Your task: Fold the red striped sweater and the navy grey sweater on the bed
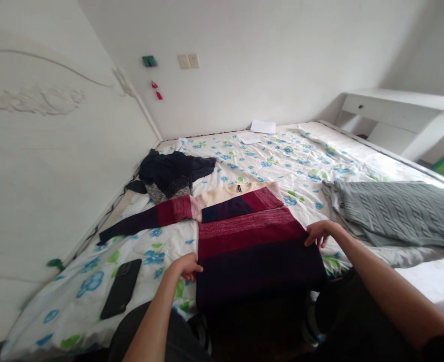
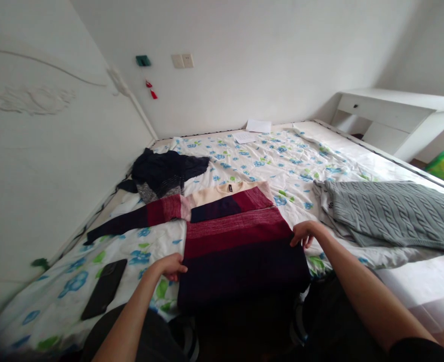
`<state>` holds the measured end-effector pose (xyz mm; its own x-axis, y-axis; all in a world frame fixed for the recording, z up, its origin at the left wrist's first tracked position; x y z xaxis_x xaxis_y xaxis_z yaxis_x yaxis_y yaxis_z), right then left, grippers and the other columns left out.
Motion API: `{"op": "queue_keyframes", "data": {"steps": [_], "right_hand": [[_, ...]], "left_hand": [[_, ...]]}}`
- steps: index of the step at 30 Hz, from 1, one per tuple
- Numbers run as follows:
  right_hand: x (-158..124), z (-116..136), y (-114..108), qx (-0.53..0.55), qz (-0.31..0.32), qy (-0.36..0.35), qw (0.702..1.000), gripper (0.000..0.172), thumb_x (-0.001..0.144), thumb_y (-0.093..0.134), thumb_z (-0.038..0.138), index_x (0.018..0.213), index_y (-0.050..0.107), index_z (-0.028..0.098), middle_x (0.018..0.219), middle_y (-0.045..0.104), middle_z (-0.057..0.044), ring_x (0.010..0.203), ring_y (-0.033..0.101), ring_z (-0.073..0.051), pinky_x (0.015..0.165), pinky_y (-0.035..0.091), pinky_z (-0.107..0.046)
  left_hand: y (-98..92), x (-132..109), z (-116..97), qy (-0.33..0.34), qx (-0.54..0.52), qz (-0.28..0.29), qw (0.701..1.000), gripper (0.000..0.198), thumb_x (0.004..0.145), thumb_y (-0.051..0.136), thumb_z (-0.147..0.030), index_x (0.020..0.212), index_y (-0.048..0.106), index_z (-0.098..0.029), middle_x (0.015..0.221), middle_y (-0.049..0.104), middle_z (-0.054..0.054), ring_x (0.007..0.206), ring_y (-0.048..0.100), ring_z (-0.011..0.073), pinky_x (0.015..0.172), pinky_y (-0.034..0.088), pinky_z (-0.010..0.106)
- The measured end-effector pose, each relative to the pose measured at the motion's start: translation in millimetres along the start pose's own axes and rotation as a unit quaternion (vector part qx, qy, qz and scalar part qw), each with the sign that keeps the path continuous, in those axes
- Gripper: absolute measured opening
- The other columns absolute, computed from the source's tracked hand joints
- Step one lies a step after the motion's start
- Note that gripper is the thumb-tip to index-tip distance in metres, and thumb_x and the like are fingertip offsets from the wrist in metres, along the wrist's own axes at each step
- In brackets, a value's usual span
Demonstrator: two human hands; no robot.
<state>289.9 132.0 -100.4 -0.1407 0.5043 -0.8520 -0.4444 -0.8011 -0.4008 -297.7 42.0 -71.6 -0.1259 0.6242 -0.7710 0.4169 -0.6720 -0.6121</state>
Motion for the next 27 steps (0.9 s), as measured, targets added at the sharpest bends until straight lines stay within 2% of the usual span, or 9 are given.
{"op": "queue_keyframes", "data": {"steps": [3, 6, 9, 13, 15, 17, 19, 21, 27], "right_hand": [[16.7, 2.1, -5.5, -0.014, 0.001, 0.018, 1.000, 0.043, 0.072, 0.102, 0.049, 0.089, 0.080, 0.016, 0.098, 0.084, -0.015, 0.087, 0.083, -0.028, 0.066, 0.066, -0.031], [31.2, 17.0, -46.9, -0.039, -0.135, -0.020, 0.990, 0.033, 0.085, 0.096, 0.047, 0.089, 0.082, 0.017, 0.101, 0.085, -0.017, 0.096, 0.084, -0.032, 0.085, 0.069, -0.040], [33.0, 50.4, -81.3, -0.112, -0.271, -0.121, 0.948, 0.019, 0.097, 0.084, 0.035, 0.105, 0.088, 0.018, 0.119, 0.087, -0.017, 0.118, 0.082, -0.035, 0.110, 0.062, -0.043], [32.0, 97.4, -82.6, -0.180, -0.353, -0.256, 0.882, 0.036, 0.106, 0.066, 0.022, 0.136, 0.086, 0.021, 0.154, 0.077, -0.015, 0.156, 0.062, -0.032, 0.134, 0.043, -0.044], [40.6, 106.7, -73.5, -0.208, -0.358, -0.264, 0.871, 0.043, 0.105, 0.065, 0.021, 0.145, 0.082, 0.019, 0.166, 0.069, -0.018, 0.169, 0.048, -0.033, 0.139, 0.036, -0.049], [52.3, 107.2, -64.8, -0.222, -0.354, -0.251, 0.873, 0.050, 0.104, 0.064, 0.021, 0.152, 0.076, 0.014, 0.178, 0.055, -0.022, 0.173, 0.041, -0.034, 0.140, 0.033, -0.052], [62.4, 103.3, -59.2, -0.220, -0.353, -0.235, 0.879, 0.053, 0.105, 0.061, 0.022, 0.155, 0.071, 0.010, 0.188, 0.038, -0.025, 0.170, 0.045, -0.036, 0.139, 0.033, -0.053], [69.2, 99.9, -56.7, -0.213, -0.355, -0.226, 0.882, 0.052, 0.107, 0.057, 0.023, 0.155, 0.070, 0.009, 0.191, 0.029, -0.026, 0.166, 0.050, -0.037, 0.138, 0.034, -0.053], [73.0, 100.7, -69.1, -0.199, -0.363, -0.229, 0.881, 0.048, 0.109, 0.052, 0.020, 0.152, 0.071, 0.011, 0.189, 0.037, -0.022, 0.163, 0.055, -0.036, 0.138, 0.036, -0.050]], "left_hand": [[-24.9, 4.0, -0.7, 0.007, 0.068, -0.088, 0.994, 0.030, 0.100, 0.071, -0.039, 0.078, 0.069, -0.019, 0.087, 0.083, 0.014, 0.084, 0.082, 0.0266, 0.073, 0.059, 0.029], [-61.4, 0.6, -16.1, 0.041, 0.124, -0.248, 0.960, 0.025, 0.105, 0.066, -0.036, 0.115, 0.079, -0.017, 0.124, 0.083, 0.018, 0.117, 0.081, 0.0304, 0.100, 0.060, 0.035], [-75.0, 0.8, -44.3, 0.117, 0.141, -0.324, 0.928, 0.043, 0.106, 0.061, -0.029, 0.145, 0.074, -0.015, 0.154, 0.069, 0.020, 0.134, 0.074, 0.0298, 0.118, 0.056, 0.038], [-75.3, 17.9, -73.9, 0.181, 0.160, -0.337, 0.910, 0.051, 0.106, 0.059, -0.028, 0.154, 0.072, -0.019, 0.181, 0.049, 0.015, 0.150, 0.065, 0.0330, 0.129, 0.051, 0.044], [-73.8, 32.3, -81.9, 0.190, 0.175, -0.325, 0.910, 0.057, 0.103, 0.060, -0.026, 0.159, 0.070, -0.018, 0.189, 0.039, 0.015, 0.154, 0.062, 0.0363, 0.132, 0.049, 0.048], [-72.7, 47.7, -85.7, 0.190, 0.188, -0.312, 0.912, 0.064, 0.100, 0.059, -0.023, 0.163, 0.067, -0.014, 0.193, 0.033, 0.016, 0.156, 0.061, 0.0393, 0.134, 0.047, 0.051], [-73.7, 60.7, -86.6, 0.190, 0.189, -0.308, 0.913, 0.069, 0.098, 0.059, -0.023, 0.166, 0.065, -0.012, 0.193, 0.032, 0.017, 0.159, 0.059, 0.0404, 0.136, 0.045, 0.051], [-75.3, 70.5, -85.6, 0.190, 0.184, -0.308, 0.914, 0.071, 0.097, 0.059, -0.024, 0.167, 0.064, -0.012, 0.192, 0.036, 0.017, 0.160, 0.059, 0.0397, 0.138, 0.044, 0.051], [-76.2, 82.4, -79.2, 0.193, 0.182, -0.302, 0.916, 0.074, 0.099, 0.057, -0.027, 0.172, 0.058, -0.012, 0.191, 0.039, 0.014, 0.160, 0.060, 0.0360, 0.140, 0.040, 0.047]]}}
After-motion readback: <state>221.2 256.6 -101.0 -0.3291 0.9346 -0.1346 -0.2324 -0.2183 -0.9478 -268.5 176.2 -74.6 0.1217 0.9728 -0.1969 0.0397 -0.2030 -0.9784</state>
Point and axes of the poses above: each hand's wrist, its own x-axis towards the middle knuckle, its own y-axis out of the palm, z = x × y, the point moved 10 cm from there along x, towards the middle knuckle
